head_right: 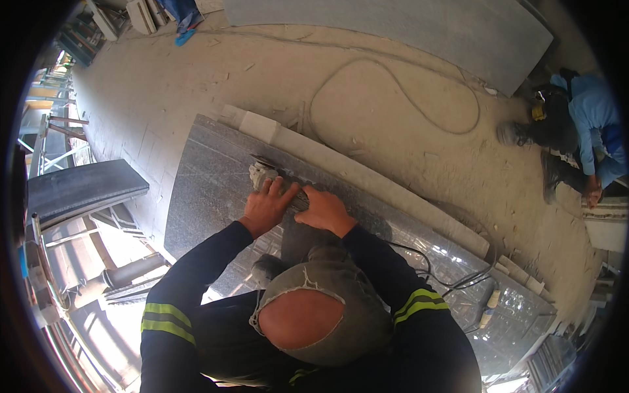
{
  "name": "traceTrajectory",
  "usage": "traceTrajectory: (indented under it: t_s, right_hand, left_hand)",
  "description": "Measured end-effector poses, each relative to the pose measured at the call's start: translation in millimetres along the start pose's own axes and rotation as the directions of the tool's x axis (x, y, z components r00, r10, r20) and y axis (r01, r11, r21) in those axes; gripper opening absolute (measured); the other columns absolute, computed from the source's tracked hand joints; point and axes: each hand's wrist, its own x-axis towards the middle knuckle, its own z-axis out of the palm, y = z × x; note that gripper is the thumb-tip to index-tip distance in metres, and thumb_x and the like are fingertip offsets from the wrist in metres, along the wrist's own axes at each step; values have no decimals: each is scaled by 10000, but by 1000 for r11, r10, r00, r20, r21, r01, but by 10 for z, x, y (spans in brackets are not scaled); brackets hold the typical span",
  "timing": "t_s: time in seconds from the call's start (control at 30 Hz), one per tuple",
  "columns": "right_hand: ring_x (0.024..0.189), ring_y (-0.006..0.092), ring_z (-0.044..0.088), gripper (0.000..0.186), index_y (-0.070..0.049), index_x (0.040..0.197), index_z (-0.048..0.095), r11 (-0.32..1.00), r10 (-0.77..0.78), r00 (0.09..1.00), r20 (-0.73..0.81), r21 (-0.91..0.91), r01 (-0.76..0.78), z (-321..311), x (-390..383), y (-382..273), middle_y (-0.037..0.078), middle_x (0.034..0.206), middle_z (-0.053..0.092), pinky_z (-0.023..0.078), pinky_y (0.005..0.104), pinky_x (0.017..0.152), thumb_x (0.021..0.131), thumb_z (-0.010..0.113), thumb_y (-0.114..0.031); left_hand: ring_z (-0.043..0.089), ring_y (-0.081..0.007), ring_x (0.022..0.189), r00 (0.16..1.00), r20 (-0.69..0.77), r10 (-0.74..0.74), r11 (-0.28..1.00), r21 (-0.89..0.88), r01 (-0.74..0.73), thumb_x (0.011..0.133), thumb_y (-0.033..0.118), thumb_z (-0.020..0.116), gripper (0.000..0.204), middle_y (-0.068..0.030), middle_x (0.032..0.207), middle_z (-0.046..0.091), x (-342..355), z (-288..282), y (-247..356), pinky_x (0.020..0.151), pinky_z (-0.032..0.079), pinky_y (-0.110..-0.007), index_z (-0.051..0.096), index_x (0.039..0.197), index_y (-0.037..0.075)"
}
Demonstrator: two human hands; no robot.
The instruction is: The person kneels on the floor and uses an angle grinder to grind the surface of a large stone slab. They move the tool back and forth along the slab, generating dust as they work.
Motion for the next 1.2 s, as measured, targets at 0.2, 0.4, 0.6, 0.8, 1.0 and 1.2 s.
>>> traceTrajectory:
  t_s: [0.2,0.4,0.6,0.8,1.0,1.2]
  right_hand:
    - [1178,461,705,869,-60,1506,556,1000,-18,999,-28,-16,18,53,-5,105,263,1237,745,557,523,1012,775,836,-436]
    - [1177,464,704,860,-63,1503,559,999,-29,998,-51,35,31,88,-82,152,265,1237,744,556,522,1009,773,846,-414]
    - [1181,466,701,855,-77,1509,551,1000,-18,1000,-20,22,18,-20,-180,105,258,1240,744,556,522,1007,777,858,-396]
    - [1183,467,698,858,-87,1521,543,1000,-30,999,-11,6,31,-42,-229,90,257,1256,742,550,531,1014,790,840,-423]
    - [1181,464,703,877,-73,1532,532,1000,-23,1000,-5,0,23,-44,-227,101,262,1268,736,551,519,1020,789,846,-419]
    - [1175,467,706,880,-75,1530,533,1000,-23,1000,-17,-3,23,-21,-231,119,266,1253,740,557,523,1013,785,851,-419]
  left_hand:
    - [657,-462,1270,997,-71,30,999,12,-29,876,171,759,664,-224,1408,587,-9,-13,37,818,641,-503,519,1490,258]
    - [672,-462,1236,989,-131,64,998,18,-62,899,160,711,662,-234,1408,600,-54,7,86,808,639,-480,509,1520,262]
    - [689,-455,1204,987,-142,79,996,58,-72,911,167,683,631,-230,1374,616,-49,-30,177,771,636,-453,535,1517,259]
    - [691,-444,1182,981,-166,95,993,81,-83,897,171,703,618,-213,1342,611,-64,-38,197,736,635,-434,568,1496,240]
    - [687,-427,1149,971,-208,119,991,90,-102,898,170,708,612,-197,1313,591,-59,-23,185,734,637,-421,568,1491,228]
    - [685,-416,1144,965,-229,131,988,111,-108,899,177,706,598,-185,1301,594,-67,-23,192,749,639,-416,576,1481,219]
